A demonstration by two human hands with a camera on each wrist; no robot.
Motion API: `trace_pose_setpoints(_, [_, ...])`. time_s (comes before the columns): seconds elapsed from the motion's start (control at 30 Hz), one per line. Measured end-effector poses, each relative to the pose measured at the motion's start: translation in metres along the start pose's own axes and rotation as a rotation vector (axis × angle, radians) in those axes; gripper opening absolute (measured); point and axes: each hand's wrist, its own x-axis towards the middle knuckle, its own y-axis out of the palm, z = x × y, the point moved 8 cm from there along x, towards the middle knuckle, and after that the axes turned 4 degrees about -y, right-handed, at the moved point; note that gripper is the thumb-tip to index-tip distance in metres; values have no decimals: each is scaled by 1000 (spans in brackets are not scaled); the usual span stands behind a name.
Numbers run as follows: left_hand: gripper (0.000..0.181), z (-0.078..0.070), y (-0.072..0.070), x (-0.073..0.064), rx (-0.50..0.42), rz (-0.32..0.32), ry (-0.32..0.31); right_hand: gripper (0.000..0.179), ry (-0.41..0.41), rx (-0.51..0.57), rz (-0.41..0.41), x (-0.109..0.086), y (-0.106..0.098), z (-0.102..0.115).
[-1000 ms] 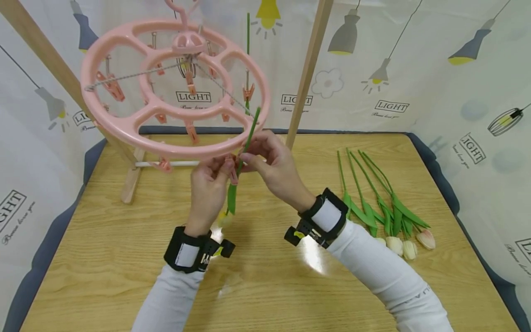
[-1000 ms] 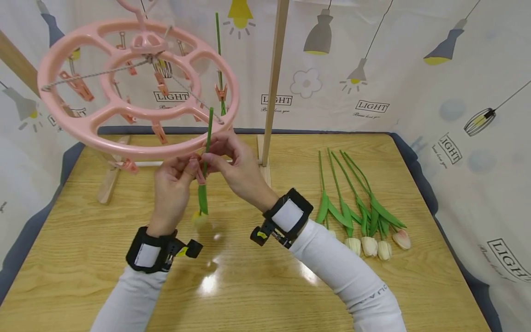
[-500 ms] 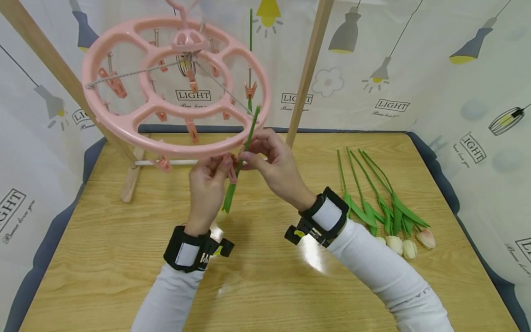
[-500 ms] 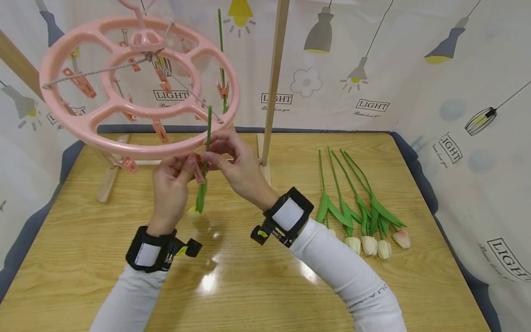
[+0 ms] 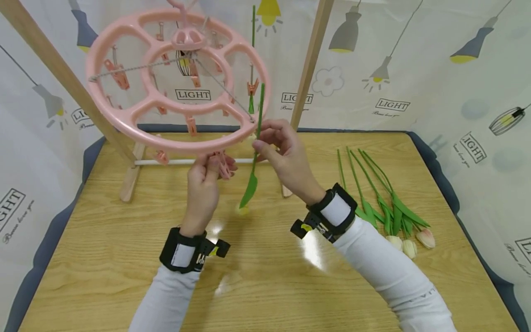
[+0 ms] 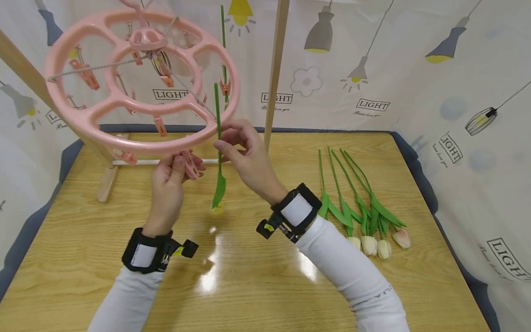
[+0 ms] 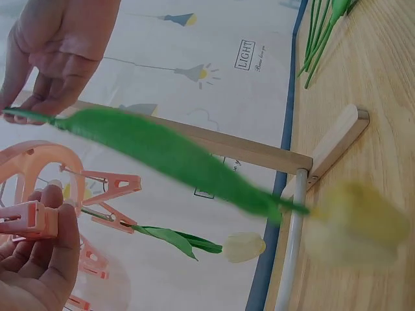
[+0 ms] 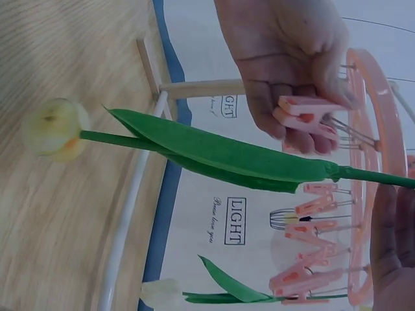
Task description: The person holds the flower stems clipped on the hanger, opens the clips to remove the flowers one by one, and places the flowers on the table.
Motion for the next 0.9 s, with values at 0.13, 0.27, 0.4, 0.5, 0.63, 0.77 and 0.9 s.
trace_pose_setpoints(0.13, [22,2,-4,0,-16,-21,-14,30,-15,-17,-29,3,-11,5])
trace_pose_setpoints(0.27, [22,5,-7,-1,-49,-27,-20,30,-28,-48,-69,4,-26,10])
trace_pose_setpoints(0.4, [22,4,-11,-1,-81,-30,-1,27,-47,-79,-107,5,-43,15])
trace_pose_setpoints(0.5, [22,1,-13,-2,-113,-28,19,25,-54,-85,-130,5,-55,16])
trace_pose_setpoints(0.63, [20,0,-16,-2,-145,-15,29,24,-57,-76,-157,4,-68,17])
trace_pose_setpoints(0.77, [19,0,-19,-2,-152,-8,34,24,-85,-90,-180,5,-80,21])
trace_pose_setpoints(0.9, [20,-1,-20,-3,-153,3,48,25,-106,-97,-197,6,-90,26])
